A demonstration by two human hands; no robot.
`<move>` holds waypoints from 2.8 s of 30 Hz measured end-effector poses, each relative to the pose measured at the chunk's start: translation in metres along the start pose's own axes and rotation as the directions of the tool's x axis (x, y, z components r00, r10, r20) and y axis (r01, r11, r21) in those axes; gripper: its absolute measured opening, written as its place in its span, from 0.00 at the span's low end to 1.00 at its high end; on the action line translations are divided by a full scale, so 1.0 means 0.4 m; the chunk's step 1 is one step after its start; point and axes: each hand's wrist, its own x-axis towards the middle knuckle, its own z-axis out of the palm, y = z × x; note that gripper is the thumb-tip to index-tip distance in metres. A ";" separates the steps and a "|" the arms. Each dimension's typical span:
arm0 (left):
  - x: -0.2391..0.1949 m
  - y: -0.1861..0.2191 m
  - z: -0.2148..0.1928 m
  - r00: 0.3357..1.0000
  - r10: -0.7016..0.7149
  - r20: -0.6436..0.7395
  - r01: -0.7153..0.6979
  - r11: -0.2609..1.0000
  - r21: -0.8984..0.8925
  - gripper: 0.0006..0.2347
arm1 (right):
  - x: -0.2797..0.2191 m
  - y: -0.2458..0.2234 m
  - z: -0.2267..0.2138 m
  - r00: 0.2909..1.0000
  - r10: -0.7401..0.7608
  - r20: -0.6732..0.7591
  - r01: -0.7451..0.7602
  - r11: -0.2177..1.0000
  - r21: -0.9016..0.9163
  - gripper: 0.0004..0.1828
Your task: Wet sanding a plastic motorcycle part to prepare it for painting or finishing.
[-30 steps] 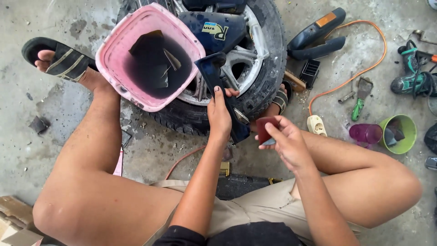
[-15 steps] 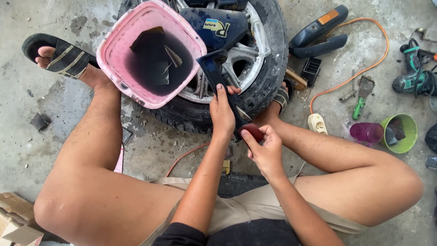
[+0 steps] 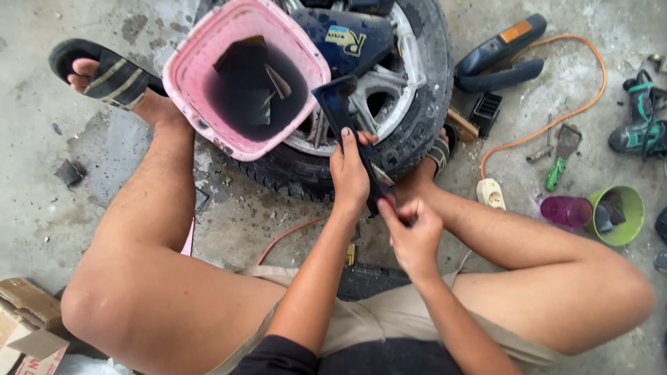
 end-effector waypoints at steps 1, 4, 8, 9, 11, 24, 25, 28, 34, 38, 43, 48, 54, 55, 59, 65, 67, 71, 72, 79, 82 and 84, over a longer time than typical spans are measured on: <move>0.005 -0.003 0.000 1.000 -0.024 0.006 0.024 1.000 -0.013 0.19 | -0.013 0.009 -0.004 0.999 0.033 -0.016 -0.033 0.999 0.021 0.22; 0.002 -0.003 0.016 0.999 -0.035 0.015 0.036 0.999 -0.040 0.19 | 0.043 -0.024 0.015 0.995 -0.100 -0.005 0.100 0.994 -0.043 0.20; 0.011 -0.007 -0.001 0.999 0.002 0.037 -0.002 1.000 0.009 0.19 | 0.041 -0.024 0.027 0.994 -0.096 0.049 0.095 0.995 0.026 0.21; 0.013 -0.006 0.003 0.999 -0.025 0.019 0.025 1.000 0.011 0.19 | 0.024 -0.027 0.012 0.998 -0.052 0.033 0.052 0.999 -0.004 0.21; 0.017 -0.006 0.003 0.998 -0.054 -0.014 0.054 0.998 0.017 0.19 | 0.015 -0.028 0.004 1.000 0.001 0.030 0.000 0.999 -0.036 0.21; 0.004 -0.029 0.012 0.999 -0.042 -0.030 0.044 0.998 0.051 0.20 | 0.033 -0.038 0.001 0.958 -0.285 -0.034 0.271 0.936 -0.225 0.26; 0.006 -0.020 0.019 0.999 -0.032 -0.037 0.033 0.999 0.023 0.19 | 0.047 -0.063 0.013 0.980 -0.198 -0.018 0.194 0.974 -0.119 0.24; 0.009 -0.016 -0.002 0.999 -0.025 -0.022 0.026 0.999 0.038 0.20 | -0.006 -0.003 -0.002 0.988 -0.155 0.005 0.154 0.976 -0.155 0.26; 0.023 -0.033 -0.009 1.000 -0.015 -0.007 0.015 0.995 0.102 0.21 | 0.076 -0.054 0.036 0.983 -0.185 0.022 0.186 0.978 -0.093 0.24; 0.034 -0.034 -0.004 0.999 -0.043 -0.023 0.044 0.998 0.045 0.20 | 0.027 -0.009 0.008 0.986 -0.168 0.022 0.169 0.974 -0.147 0.25; 0.005 -0.004 0.002 0.999 -0.039 -0.034 0.041 0.998 0.037 0.20 | 0.053 -0.064 0.042 0.986 -0.166 0.020 0.167 0.978 -0.123 0.22; 0.017 -0.012 0.006 0.997 -0.054 -0.049 0.056 0.998 0.040 0.20 | 0.034 -0.007 0.002 0.995 -0.086 0.044 0.092 0.983 -0.160 0.24; 0.009 -0.018 0.006 0.999 -0.032 -0.030 0.034 0.996 0.077 0.20 | 0.058 -0.018 0.010 0.992 -0.115 0.052 0.121 0.984 -0.133 0.22; 0.017 -0.022 0.003 0.999 -0.045 -0.030 0.047 0.997 0.066 0.20 | 0.046 -0.012 0.005 0.995 -0.083 0.052 0.090 0.986 -0.141 0.23; 0.000 -0.022 0.002 0.999 -0.047 -0.021 0.049 0.997 0.066 0.21 | 0.020 -0.016 -0.012 0.999 -0.015 0.037 0.019 0.994 -0.110 0.22; 0.005 -0.009 0.002 1.000 -0.010 -0.027 0.012 0.998 0.066 0.21 | 0.054 -0.036 0.010 0.994 -0.082 0.073 0.090 0.990 -0.107 0.21; 0.010 -0.030 0.002 0.999 -0.022 -0.027 0.022 0.999 0.027 0.20 | 0.007 -0.019 -0.023 0.997 0.006 0.073 0.006 0.986 -0.166 0.23; 0.001 -0.017 0.013 0.998 -0.039 -0.042 0.040 0.999 0.026 0.20 | 0.052 -0.021 -0.006 0.998 0.016 0.068 -0.001 0.977 -0.212 0.24; 0.001 -0.018 0.010 0.999 -0.023 -0.038 0.024 0.999 0.031 0.20 | 0.064 -0.027 0.010 0.997 -0.036 0.067 0.046 0.986 -0.160 0.22; 0.009 -0.048 0.004 0.999 0.001 -0.042 0.000 1.000 0.009 0.20 | 0.007 0.027 -0.035 0.999 -0.012 0.051 0.020 0.987 -0.162 0.24; 0.008 -0.006 0.017 0.999 0.012 -0.045 -0.012 1.000 -0.002 0.19 | 0.070 -0.058 0.017 0.991 -0.121 0.055 0.128 0.979 -0.158 0.22; -0.006 -0.015 0.006 1.000 -0.012 -0.018 0.012 1.000 0.027 0.20 | 0.031 -0.038 -0.010 0.993 -0.107 0.057 0.116 0.977 -0.180 0.24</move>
